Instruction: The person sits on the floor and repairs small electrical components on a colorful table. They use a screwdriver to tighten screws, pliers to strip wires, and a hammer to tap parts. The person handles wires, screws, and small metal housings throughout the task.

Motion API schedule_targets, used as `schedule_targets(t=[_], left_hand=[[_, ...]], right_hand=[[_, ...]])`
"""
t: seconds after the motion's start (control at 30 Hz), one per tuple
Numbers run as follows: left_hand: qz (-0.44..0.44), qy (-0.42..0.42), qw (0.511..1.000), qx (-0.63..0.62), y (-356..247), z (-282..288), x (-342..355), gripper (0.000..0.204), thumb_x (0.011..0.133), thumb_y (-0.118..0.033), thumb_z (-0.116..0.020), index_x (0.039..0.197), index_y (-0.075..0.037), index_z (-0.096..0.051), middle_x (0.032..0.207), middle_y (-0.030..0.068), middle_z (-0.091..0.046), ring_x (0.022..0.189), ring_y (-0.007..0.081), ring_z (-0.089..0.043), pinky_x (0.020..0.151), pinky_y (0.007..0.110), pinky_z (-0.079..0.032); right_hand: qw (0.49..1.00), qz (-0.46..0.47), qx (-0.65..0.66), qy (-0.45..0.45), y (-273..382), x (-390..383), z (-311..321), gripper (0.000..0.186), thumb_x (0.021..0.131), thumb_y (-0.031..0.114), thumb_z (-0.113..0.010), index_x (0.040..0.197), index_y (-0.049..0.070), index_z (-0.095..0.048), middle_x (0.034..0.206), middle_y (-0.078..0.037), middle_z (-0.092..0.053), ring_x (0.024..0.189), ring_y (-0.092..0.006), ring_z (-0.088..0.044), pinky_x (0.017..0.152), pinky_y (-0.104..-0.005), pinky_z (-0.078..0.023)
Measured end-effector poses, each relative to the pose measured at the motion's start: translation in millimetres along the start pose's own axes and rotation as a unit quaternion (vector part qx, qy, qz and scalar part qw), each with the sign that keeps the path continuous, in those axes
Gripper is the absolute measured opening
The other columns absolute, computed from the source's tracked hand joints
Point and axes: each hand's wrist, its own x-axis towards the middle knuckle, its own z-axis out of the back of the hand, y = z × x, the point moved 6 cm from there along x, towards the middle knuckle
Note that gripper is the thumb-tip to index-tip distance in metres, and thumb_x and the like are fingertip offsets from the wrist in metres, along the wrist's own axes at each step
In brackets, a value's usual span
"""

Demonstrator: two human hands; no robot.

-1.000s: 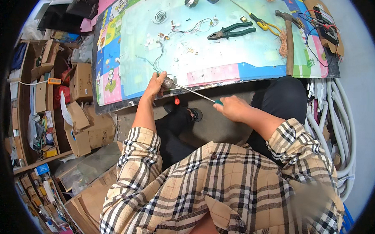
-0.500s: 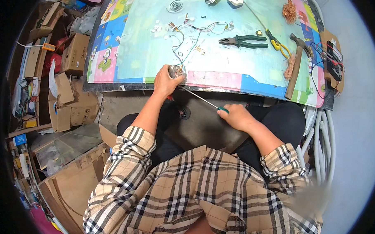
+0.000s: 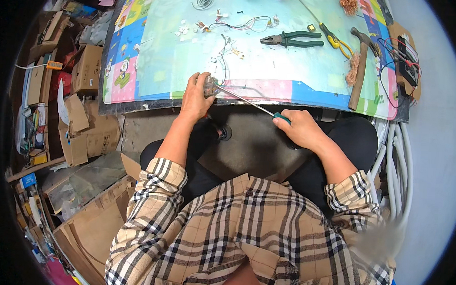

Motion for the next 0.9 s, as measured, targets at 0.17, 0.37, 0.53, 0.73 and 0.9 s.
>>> schedule_targets(t=[0.17, 0.37, 0.53, 0.73, 0.9], left_hand=[[-0.003, -0.017, 0.998, -0.061, 10, -7, 4, 0.062, 0.075, -0.014, -0.075, 0.130, -0.011, -0.047, 0.135, 0.0244, -0.043, 0.122, 0.0410, -0.047, 0.098, 0.043, -0.044], [0.066, -0.055, 0.992, -0.090, 11, -3, 3, 0.067, 0.074, -0.021, -0.078, 0.128, 0.002, -0.045, 0.128, 0.0255, -0.047, 0.117, 0.0404, -0.050, 0.097, 0.043, -0.044], [0.148, -0.003, 0.989, 0.006, 13, -3, 5, 0.067, 0.071, -0.031, -0.078, 0.118, 0.007, -0.050, 0.121, 0.0252, -0.054, 0.110, 0.0385, -0.056, 0.094, 0.043, -0.045], [0.151, 0.010, 0.988, -0.001, 18, -4, 5, 0.059, 0.070, -0.033, -0.079, 0.108, 0.004, -0.054, 0.106, 0.0235, -0.062, 0.101, 0.0364, -0.061, 0.088, 0.042, -0.047], [0.114, 0.008, 0.993, -0.008, 20, -9, 4, 0.056, 0.069, -0.026, -0.082, 0.106, 0.005, -0.053, 0.104, 0.0235, -0.062, 0.099, 0.0371, -0.061, 0.085, 0.042, -0.048]], right_hand=[[0.999, -0.033, 0.016, 0.015, -5, 0, -1, 0.038, 0.092, 0.033, -0.057, 0.088, -0.004, -0.062, 0.077, -0.025, -0.061, 0.070, -0.0381, -0.059, 0.067, -0.0407, -0.047], [0.999, -0.020, 0.031, 0.005, -2, 1, 1, 0.038, 0.092, 0.033, -0.057, 0.087, -0.004, -0.062, 0.075, -0.024, -0.061, 0.069, -0.0364, -0.060, 0.067, -0.0409, -0.047], [0.999, 0.037, 0.022, -0.013, -4, 2, 1, 0.033, 0.096, 0.025, -0.055, 0.076, -0.001, -0.053, 0.058, -0.006, -0.054, 0.049, -0.0138, -0.056, 0.049, -0.0300, -0.045], [0.998, 0.049, 0.032, -0.001, -5, 3, -2, 0.034, 0.097, 0.026, -0.055, 0.075, -0.001, -0.052, 0.058, -0.005, -0.053, 0.048, -0.0125, -0.055, 0.047, -0.0286, -0.044], [0.940, -0.111, 0.256, 0.195, -20, 5, -22, 0.036, 0.099, 0.030, -0.050, 0.079, 0.000, -0.053, 0.064, -0.008, -0.057, 0.049, -0.0128, -0.051, 0.046, -0.0287, -0.041]])
